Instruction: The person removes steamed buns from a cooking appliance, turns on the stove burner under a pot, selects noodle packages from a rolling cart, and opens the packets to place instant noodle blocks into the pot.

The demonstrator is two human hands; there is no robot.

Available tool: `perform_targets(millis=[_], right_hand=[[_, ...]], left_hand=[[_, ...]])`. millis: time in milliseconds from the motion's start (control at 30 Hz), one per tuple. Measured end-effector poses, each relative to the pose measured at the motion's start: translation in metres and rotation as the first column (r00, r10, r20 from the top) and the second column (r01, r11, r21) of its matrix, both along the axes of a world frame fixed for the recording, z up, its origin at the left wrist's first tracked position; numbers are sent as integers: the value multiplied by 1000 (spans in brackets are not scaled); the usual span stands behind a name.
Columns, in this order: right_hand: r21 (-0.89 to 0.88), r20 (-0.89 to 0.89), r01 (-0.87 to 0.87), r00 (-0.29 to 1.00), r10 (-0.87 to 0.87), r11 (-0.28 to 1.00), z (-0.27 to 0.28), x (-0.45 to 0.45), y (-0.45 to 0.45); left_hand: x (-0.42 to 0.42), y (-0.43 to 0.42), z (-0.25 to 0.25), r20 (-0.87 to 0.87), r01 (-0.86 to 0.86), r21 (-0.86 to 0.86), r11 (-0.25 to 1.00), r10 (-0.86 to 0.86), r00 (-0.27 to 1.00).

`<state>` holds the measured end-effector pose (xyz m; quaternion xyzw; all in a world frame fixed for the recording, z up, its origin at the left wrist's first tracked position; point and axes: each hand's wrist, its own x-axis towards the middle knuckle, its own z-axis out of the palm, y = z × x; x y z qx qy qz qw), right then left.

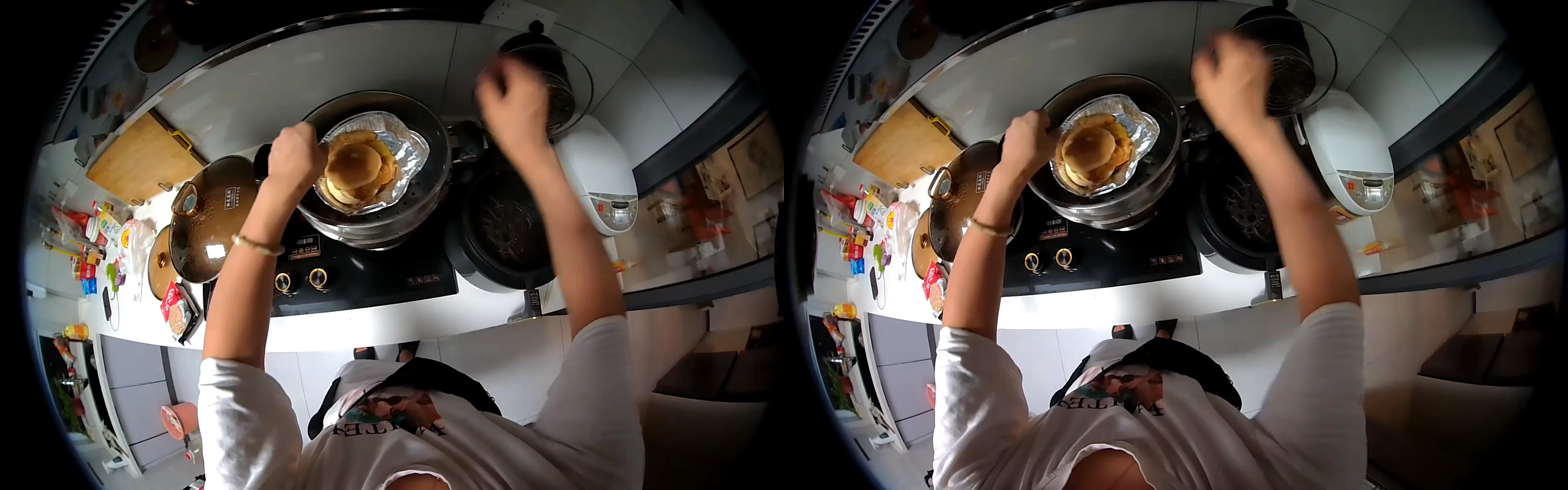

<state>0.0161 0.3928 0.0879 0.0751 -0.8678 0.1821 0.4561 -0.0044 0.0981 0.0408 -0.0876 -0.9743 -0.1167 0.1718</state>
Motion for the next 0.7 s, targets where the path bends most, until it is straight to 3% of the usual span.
perform_targets(millis=[33, 67, 167, 233, 367, 433, 600, 667, 700], right_hand=[[1, -168, 10, 986, -10, 1000, 13, -13, 27], [95, -188, 80, 980, -61, 992, 28, -25, 56], [229, 117, 321, 928, -353, 919, 34, -81, 135], [327, 455, 311, 776, -437, 892, 39, -97, 160], [304, 367, 313, 833, -414, 900, 54, -88, 158], [328, 598, 172, 724, -345, 929, 72, -79, 151], [355, 522, 184, 774, -358, 917, 65, -71, 148], [398, 309, 355, 816, -488, 846, 60, -71, 141], [407, 306, 354, 816, -491, 842, 67, -63, 129]], left_hand=[[12, 3, 12, -42, 49, 65, 997, -46, 998], [16, 6, 16, -60, 61, 87, 994, -56, 997], [34, 17, 30, -57, 96, 153, 984, -88, 994], [48, 25, 35, -24, 116, 192, 974, -114, 993], [65, 31, 36, -16, 154, 264, 952, -155, 988], [70, 30, 33, -15, 159, 261, 952, -160, 987], [77, 28, 29, -8, 169, 303, 938, -175, 985], [79, 25, 28, -19, 176, 309, 935, -179, 984], [81, 24, 27, -33, 179, 314, 932, -178, 984]])
